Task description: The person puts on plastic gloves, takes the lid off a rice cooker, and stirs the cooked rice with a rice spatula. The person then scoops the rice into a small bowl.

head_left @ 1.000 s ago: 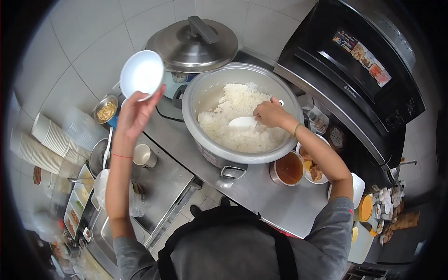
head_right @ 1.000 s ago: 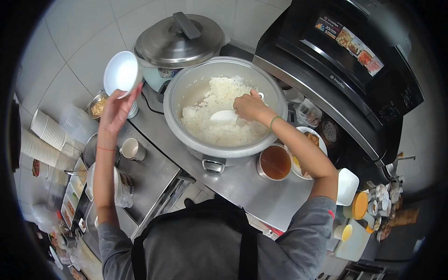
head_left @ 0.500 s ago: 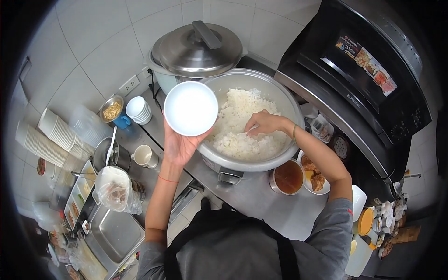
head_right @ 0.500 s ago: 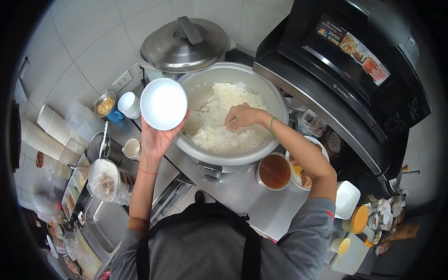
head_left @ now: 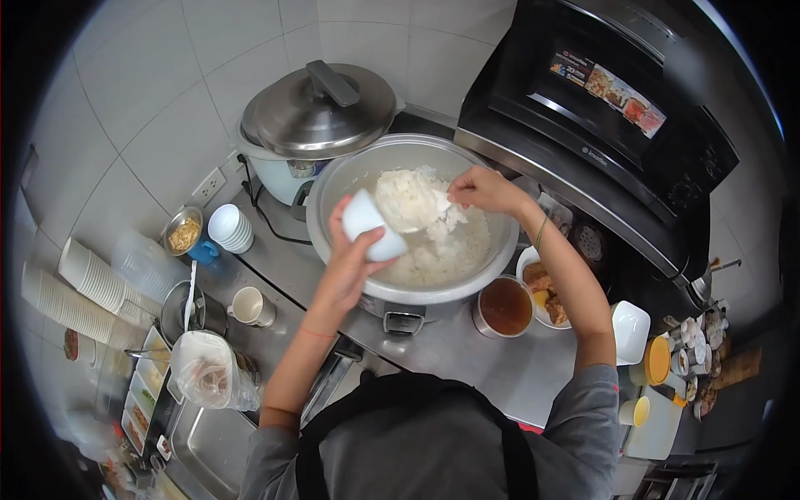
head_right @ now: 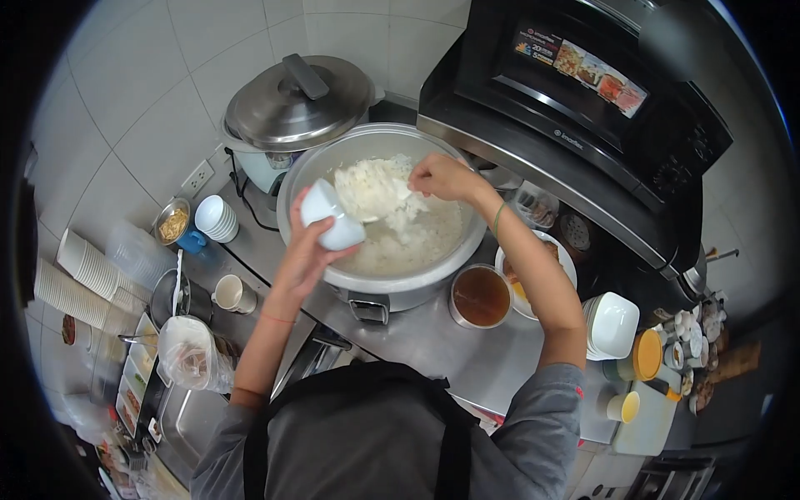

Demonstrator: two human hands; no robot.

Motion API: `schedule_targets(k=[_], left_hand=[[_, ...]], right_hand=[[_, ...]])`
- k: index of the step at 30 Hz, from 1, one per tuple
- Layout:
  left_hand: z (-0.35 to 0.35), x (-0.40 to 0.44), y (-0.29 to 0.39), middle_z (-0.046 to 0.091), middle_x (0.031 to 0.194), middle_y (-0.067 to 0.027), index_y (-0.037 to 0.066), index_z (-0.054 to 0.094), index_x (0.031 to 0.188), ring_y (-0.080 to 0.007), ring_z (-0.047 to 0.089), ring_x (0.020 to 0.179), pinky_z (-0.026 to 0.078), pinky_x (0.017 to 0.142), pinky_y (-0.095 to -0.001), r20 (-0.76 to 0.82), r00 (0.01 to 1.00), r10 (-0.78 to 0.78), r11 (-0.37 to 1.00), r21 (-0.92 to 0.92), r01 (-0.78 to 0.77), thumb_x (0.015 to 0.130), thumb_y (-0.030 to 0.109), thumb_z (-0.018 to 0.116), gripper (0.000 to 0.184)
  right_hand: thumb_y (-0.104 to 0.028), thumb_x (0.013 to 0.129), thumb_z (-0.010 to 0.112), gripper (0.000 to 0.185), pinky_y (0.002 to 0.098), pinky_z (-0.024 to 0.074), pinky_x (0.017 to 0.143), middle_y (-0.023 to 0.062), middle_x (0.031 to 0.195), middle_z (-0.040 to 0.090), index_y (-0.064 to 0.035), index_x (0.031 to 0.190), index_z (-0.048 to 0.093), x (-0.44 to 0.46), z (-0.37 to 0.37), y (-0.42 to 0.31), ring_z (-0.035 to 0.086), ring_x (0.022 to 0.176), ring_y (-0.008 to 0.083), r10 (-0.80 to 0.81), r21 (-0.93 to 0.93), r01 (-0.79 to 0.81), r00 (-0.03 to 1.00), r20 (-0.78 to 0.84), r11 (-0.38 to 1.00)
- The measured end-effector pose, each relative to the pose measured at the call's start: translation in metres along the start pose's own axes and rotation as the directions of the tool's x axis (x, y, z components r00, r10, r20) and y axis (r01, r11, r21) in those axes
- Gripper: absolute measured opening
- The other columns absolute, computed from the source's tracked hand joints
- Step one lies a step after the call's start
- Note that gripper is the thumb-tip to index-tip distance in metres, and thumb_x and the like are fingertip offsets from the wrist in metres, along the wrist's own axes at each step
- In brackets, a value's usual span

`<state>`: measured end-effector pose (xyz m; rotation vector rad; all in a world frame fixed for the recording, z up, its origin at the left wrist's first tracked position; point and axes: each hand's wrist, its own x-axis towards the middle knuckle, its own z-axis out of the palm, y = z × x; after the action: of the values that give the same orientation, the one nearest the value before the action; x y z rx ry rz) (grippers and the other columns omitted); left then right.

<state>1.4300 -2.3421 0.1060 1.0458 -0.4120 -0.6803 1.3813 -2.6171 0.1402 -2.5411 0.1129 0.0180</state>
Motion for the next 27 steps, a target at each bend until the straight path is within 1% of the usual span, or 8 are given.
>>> schedule_targets(k=[2, 5, 7, 9, 17, 21, 24, 27], left_hand=[[0.019, 0.010, -0.009, 0.027, 0.134, -0.0102, 0.025, 0.012, 0.136, -0.0309, 0.038, 0.120, 0.045, 0.089, -0.0508, -0.011, 1.000, 0.015, 0.986, -0.165, -0.017, 0.084, 0.021, 0.059, 0.071], [0.036, 0.023, -0.007, 0.025, 0.134, -0.0099, 0.026, 0.008, 0.136, -0.0295, 0.037, 0.120, 0.043, 0.090, -0.0517, -0.032, 0.996, 0.081, 0.934, -0.345, -0.087, 0.085, 0.023, 0.060, 0.073], [0.041, 0.026, -0.005, 0.031, 0.133, -0.0112, 0.021, 0.015, 0.136, -0.0289, 0.040, 0.120, 0.042, 0.092, -0.0534, -0.071, 0.991, 0.116, 0.907, -0.400, -0.135, 0.086, 0.036, 0.060, 0.069], [0.025, 0.027, 0.000, 0.036, 0.133, -0.0127, 0.015, 0.023, 0.135, -0.0298, 0.042, 0.120, 0.040, 0.094, -0.0537, 0.105, 0.994, 0.038, 0.854, -0.520, 0.023, 0.086, 0.043, 0.057, 0.065], [0.017, 0.020, 0.002, 0.041, 0.133, -0.0150, 0.009, 0.033, 0.133, -0.0322, 0.042, 0.122, 0.038, 0.098, -0.0536, 0.263, 0.961, -0.090, 0.809, -0.543, 0.224, 0.086, 0.055, 0.049, 0.068], [0.005, 0.019, 0.000, 0.040, 0.133, -0.0157, 0.008, 0.032, 0.133, -0.0327, 0.042, 0.122, 0.038, 0.098, -0.0536, 0.215, 0.974, -0.071, 0.810, -0.557, 0.182, 0.085, 0.054, 0.051, 0.068], [-0.005, 0.019, -0.006, 0.039, 0.133, -0.0165, 0.008, 0.032, 0.133, -0.0334, 0.041, 0.122, 0.038, 0.098, -0.0539, 0.154, 0.986, -0.060, 0.826, -0.547, 0.135, 0.085, 0.052, 0.052, 0.068], [-0.003, 0.015, -0.007, 0.039, 0.134, -0.0175, 0.007, 0.031, 0.134, -0.0340, 0.041, 0.123, 0.038, 0.098, -0.0540, 0.143, 0.988, -0.058, 0.817, -0.562, 0.129, 0.086, 0.052, 0.051, 0.068]], right_hand=[[-0.015, 0.077, 0.059, 0.015, 0.0376, 0.0407, 0.078, 0.0071, 0.072, 0.062, -0.0037, 0.084, 0.067, -0.021, 0.009, -0.046, 0.059, 0.075, 0.0206, 0.052, -0.228, -0.113, 0.965, -0.256, 0.967], [-0.008, 0.075, 0.054, 0.017, 0.0411, 0.0359, 0.079, 0.0051, 0.074, 0.057, -0.0056, 0.088, 0.065, -0.041, 0.045, -0.068, 0.054, 0.077, 0.0246, -0.329, -0.570, -0.070, 0.757, -0.565, 0.819], [-0.007, 0.074, 0.053, 0.020, 0.0397, 0.0342, 0.077, 0.0038, 0.074, 0.055, -0.0065, 0.090, 0.065, -0.049, 0.047, -0.076, 0.051, 0.077, 0.0233, -0.469, -0.660, -0.064, 0.653, -0.595, 0.748], [-0.008, 0.075, 0.055, 0.016, 0.0393, 0.0328, 0.076, 0.0020, 0.077, 0.054, -0.0078, 0.090, 0.063, -0.056, 0.032, -0.078, 0.050, 0.080, 0.0216, -0.554, -0.706, -0.069, 0.568, -0.609, 0.705], [-0.016, 0.079, 0.063, 0.008, 0.0412, 0.0311, 0.078, 0.0028, 0.080, 0.058, -0.0095, 0.083, 0.061, -0.074, 0.014, -0.102, 0.052, 0.080, 0.0219, -0.479, -0.626, 0.068, 0.710, -0.516, 0.777], [-0.021, 0.081, 0.061, 0.010, 0.0392, 0.0295, 0.079, 0.0034, 0.083, 0.063, -0.0113, 0.084, 0.063, -0.073, -0.012, -0.079, 0.054, 0.082, 0.0208, -0.298, -0.569, -0.139, 0.739, -0.604, 0.810], [-0.019, 0.080, 0.062, 0.009, 0.0398, 0.0294, 0.080, 0.0059, 0.080, 0.064, -0.0119, 0.083, 0.065, -0.063, 0.001, -0.029, 0.056, 0.083, 0.0213, -0.025, -0.706, -0.337, 0.893, -0.448, 0.623], [-0.014, 0.077, 0.061, 0.008, 0.0374, 0.0312, 0.079, 0.0087, 0.073, 0.065, -0.0119, 0.072, 0.068, -0.051, 0.029, 0.011, 0.058, 0.081, 0.0230, -0.051, -0.745, -0.276, 0.922, -0.383, 0.607]])
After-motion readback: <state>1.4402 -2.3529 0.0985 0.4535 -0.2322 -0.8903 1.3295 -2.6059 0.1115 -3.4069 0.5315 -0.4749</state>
